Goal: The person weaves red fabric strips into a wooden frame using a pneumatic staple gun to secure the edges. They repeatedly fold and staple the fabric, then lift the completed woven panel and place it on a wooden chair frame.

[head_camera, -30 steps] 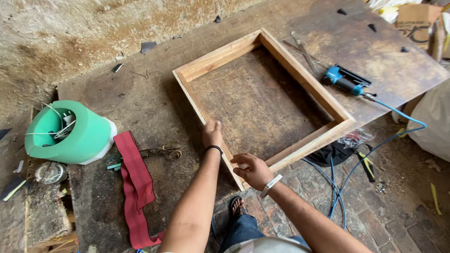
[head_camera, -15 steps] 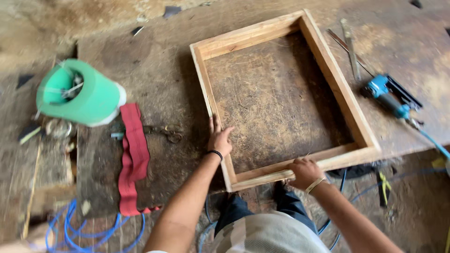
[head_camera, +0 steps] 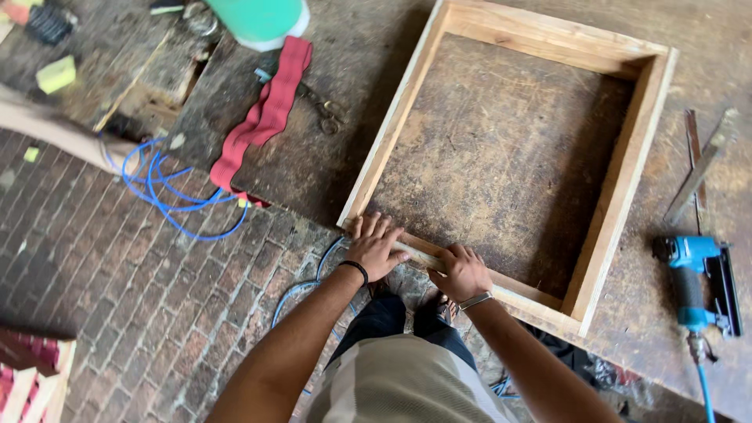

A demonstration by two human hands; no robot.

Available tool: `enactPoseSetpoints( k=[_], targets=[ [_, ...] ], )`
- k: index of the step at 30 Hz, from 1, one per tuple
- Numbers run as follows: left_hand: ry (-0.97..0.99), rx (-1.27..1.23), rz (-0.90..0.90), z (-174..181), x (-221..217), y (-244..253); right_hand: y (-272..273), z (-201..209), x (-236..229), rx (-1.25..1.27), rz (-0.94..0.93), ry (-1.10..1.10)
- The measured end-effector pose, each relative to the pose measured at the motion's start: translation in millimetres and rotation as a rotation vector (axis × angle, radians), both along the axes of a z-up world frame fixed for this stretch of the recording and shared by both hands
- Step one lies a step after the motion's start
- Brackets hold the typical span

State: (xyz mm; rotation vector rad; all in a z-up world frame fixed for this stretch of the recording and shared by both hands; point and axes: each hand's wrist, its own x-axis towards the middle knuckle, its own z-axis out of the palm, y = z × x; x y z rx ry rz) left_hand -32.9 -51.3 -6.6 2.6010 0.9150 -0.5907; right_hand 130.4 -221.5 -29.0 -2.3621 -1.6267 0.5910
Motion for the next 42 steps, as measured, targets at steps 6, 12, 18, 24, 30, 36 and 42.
enactPoseSetpoints(
  k=[6,12,18,24,30,36,42],
  targets=[
    [0.054,-0.026,0.052,-3,2,2,16,20,-5,-0.125,-0.142,0.062],
    [0.075,-0.079,0.074,-6,10,5,16,27,-3,-0.226,-0.098,0.019],
    [0.064,-0.152,0.039,1,6,9,16,19,-9,-0.227,-0.131,-0.076],
    [0.020,-0.160,-0.128,-3,-6,15,22,13,-12,-0.317,-0.173,-0.153],
    [-0.267,-0.217,-0.212,-9,-25,42,26,4,-21,-0.407,-0.264,-0.082],
    [-0.273,-0.223,-0.237,6,-35,59,39,15,-36,-0.445,-0.347,-0.057],
    [-0.279,-0.151,-0.303,2,-37,58,38,30,-48,-0.414,-0.418,-0.050]
  ],
)
